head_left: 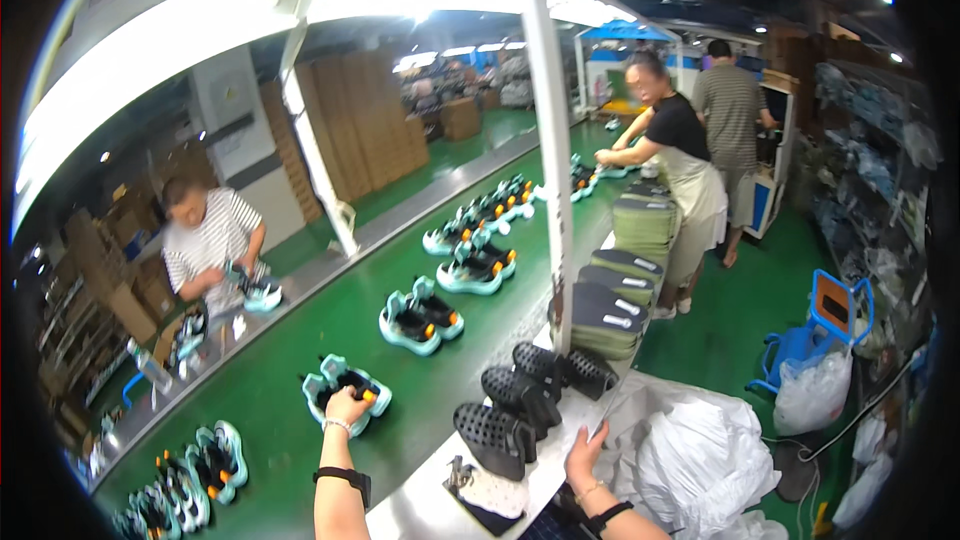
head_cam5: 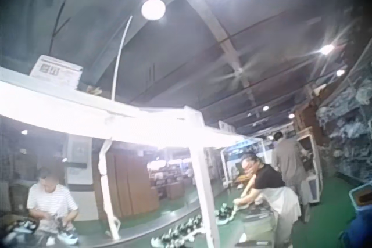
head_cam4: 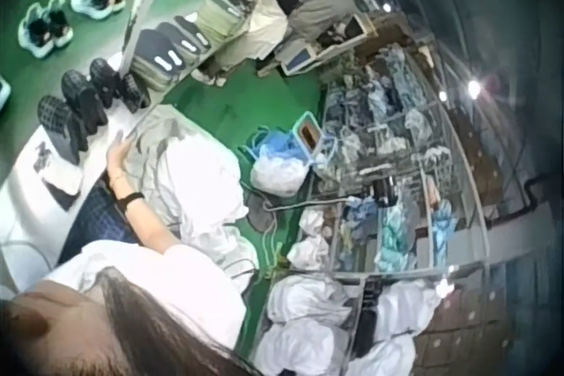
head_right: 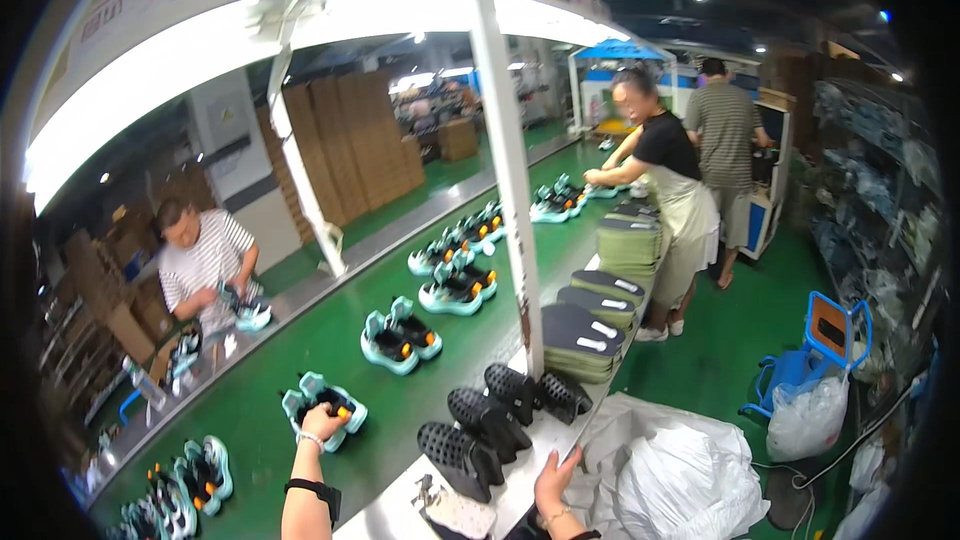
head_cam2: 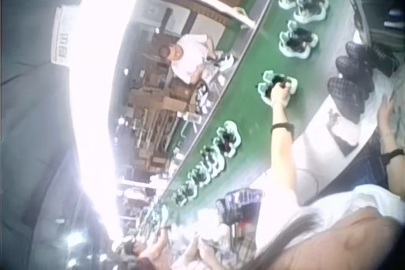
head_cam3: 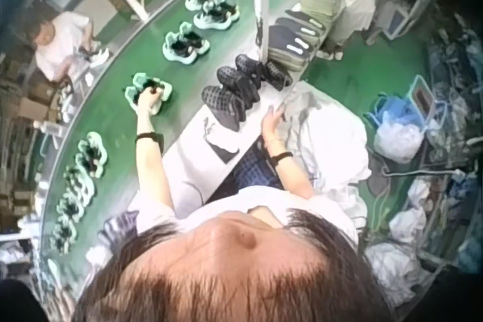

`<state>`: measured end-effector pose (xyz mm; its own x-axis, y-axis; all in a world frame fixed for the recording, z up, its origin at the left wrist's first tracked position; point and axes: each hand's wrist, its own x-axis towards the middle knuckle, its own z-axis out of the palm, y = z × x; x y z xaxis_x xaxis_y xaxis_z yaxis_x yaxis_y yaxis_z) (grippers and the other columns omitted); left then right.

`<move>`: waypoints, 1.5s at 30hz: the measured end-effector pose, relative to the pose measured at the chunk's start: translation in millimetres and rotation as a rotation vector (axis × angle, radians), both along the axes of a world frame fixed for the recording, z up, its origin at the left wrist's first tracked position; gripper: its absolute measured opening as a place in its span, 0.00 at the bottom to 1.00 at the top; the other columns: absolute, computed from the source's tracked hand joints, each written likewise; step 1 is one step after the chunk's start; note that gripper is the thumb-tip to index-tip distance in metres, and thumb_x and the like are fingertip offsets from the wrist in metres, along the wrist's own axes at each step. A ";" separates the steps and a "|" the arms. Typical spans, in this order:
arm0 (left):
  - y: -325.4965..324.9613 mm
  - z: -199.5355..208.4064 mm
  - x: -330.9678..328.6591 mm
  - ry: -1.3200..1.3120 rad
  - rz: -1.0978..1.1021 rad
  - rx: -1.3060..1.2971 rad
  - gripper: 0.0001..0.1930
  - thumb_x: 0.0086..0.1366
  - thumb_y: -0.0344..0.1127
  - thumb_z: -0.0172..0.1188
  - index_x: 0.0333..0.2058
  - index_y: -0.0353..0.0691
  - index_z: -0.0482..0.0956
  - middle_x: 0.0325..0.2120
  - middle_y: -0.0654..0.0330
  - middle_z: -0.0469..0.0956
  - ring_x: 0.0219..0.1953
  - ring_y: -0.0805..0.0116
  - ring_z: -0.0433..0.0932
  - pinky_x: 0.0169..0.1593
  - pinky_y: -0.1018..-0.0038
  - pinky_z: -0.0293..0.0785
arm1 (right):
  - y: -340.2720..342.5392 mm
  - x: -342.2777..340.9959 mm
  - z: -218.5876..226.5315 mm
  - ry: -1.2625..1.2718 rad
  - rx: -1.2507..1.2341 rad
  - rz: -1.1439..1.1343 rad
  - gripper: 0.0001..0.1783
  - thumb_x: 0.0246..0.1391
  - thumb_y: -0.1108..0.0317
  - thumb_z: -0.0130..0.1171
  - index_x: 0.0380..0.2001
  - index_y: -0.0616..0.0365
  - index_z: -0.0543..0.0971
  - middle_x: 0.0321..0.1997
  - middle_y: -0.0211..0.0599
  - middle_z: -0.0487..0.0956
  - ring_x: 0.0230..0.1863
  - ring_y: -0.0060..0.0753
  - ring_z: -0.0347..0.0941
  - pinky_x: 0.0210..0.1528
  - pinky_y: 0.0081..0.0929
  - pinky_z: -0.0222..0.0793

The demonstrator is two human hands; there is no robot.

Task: Assembling shoes on a conveyor belt by inserting components and organizing pairs.

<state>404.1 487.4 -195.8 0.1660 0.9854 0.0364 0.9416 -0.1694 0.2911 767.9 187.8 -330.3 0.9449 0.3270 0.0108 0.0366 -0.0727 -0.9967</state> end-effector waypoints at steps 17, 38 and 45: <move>-422.9 48.4 23.5 -0.164 0.151 -0.002 0.21 0.54 0.41 0.65 0.47 0.45 0.79 0.32 0.51 0.75 0.36 0.51 0.76 0.43 0.61 0.73 | -52.5 7.4 145.5 -0.306 0.234 0.476 0.21 0.62 0.67 0.52 0.56 0.63 0.66 0.45 0.43 0.74 0.43 0.31 0.71 0.46 0.29 0.67; -379.0 -25.2 -65.9 -0.885 0.329 0.188 0.25 0.70 0.41 0.50 0.57 0.26 0.67 0.57 0.41 0.69 0.60 0.49 0.67 0.64 0.66 0.60 | -22.4 -62.7 295.6 -1.334 -0.370 0.624 0.30 0.48 0.40 0.63 0.23 0.62 0.74 0.19 0.49 0.77 0.24 0.48 0.78 0.28 0.39 0.73; -378.0 -20.3 -72.7 -1.099 0.415 0.082 0.21 0.70 0.41 0.50 0.54 0.30 0.73 0.46 0.46 0.78 0.50 0.59 0.76 0.56 0.70 0.67 | -92.6 -209.7 292.1 -1.308 -0.424 1.572 0.29 0.48 0.43 0.63 0.24 0.65 0.81 0.24 0.51 0.79 0.30 0.52 0.79 0.35 0.42 0.75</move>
<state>331.4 109.3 -216.1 -0.3274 0.9445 0.0258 0.1793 0.0353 0.9832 558.2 95.2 -38.2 -0.5696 0.8218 0.0141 0.7878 0.5508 -0.2757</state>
